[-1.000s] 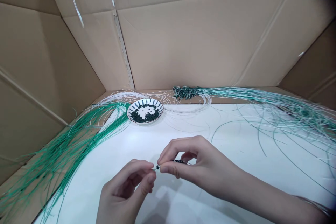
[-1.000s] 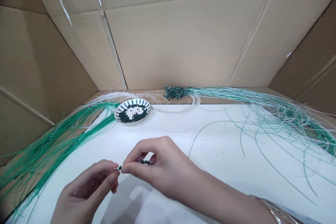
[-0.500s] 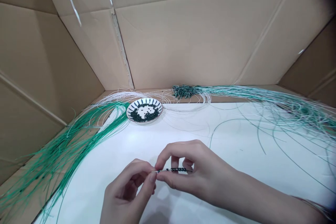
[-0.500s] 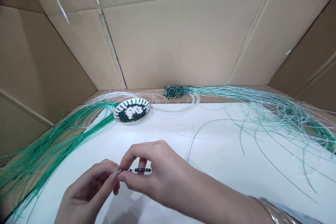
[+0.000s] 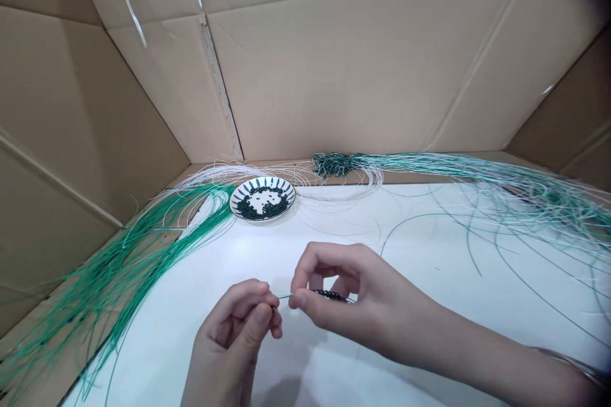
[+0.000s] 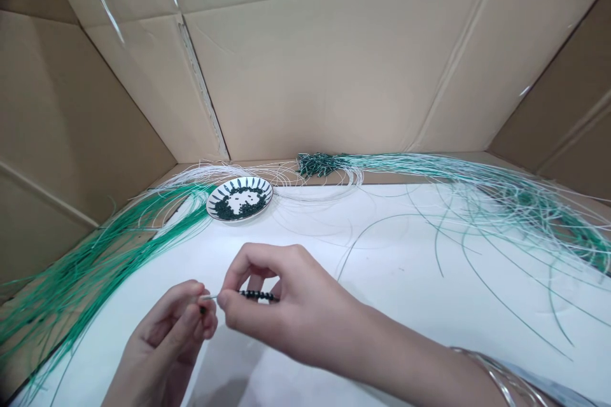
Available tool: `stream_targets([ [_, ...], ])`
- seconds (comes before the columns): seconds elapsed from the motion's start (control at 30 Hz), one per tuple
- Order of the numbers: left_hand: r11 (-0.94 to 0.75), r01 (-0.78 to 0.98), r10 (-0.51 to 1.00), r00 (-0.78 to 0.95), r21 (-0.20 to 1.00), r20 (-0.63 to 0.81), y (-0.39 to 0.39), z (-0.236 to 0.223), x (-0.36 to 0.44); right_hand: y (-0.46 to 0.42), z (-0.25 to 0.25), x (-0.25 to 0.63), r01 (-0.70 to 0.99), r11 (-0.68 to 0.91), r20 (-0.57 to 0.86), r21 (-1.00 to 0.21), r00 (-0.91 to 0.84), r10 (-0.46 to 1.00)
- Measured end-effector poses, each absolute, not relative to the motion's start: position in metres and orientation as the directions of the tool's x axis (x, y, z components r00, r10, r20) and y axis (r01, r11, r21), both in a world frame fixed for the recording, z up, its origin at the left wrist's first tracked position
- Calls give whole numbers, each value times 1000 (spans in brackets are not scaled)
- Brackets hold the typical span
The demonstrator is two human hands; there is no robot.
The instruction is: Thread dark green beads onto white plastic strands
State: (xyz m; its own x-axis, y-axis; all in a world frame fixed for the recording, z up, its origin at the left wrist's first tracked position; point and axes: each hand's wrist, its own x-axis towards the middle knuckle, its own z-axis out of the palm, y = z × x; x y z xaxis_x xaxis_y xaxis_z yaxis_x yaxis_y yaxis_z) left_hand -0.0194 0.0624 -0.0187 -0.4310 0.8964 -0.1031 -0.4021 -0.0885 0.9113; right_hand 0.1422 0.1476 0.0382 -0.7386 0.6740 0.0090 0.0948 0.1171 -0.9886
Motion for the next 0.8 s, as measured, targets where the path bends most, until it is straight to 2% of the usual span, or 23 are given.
stream_targets([
  [0.1, -71, -514, 865, -458, 855, -204, 63, -9, -11, 143, 36, 142, 137, 71, -54, -988, -739, 671],
  [0.3, -67, -539, 781, -552, 840, -292, 62, 7, 6, 135, 24, 139, 157, 102, -38, -982, -702, 712],
  [0.43, -88, -526, 788, -557, 846, -264, 62, 7, 7, 133, 23, 140, 147, 101, -28, -984, -686, 727],
  [0.67, -126, -449, 878, -465, 884, -111, 58, -12, -14, 131, 24, 137, 133, 57, -50, -990, -688, 724],
  [0.8, -165, -377, 865, -499, 911, -49, 55, -17, -17, 131, 24, 137, 116, 71, -28, -991, -685, 728],
])
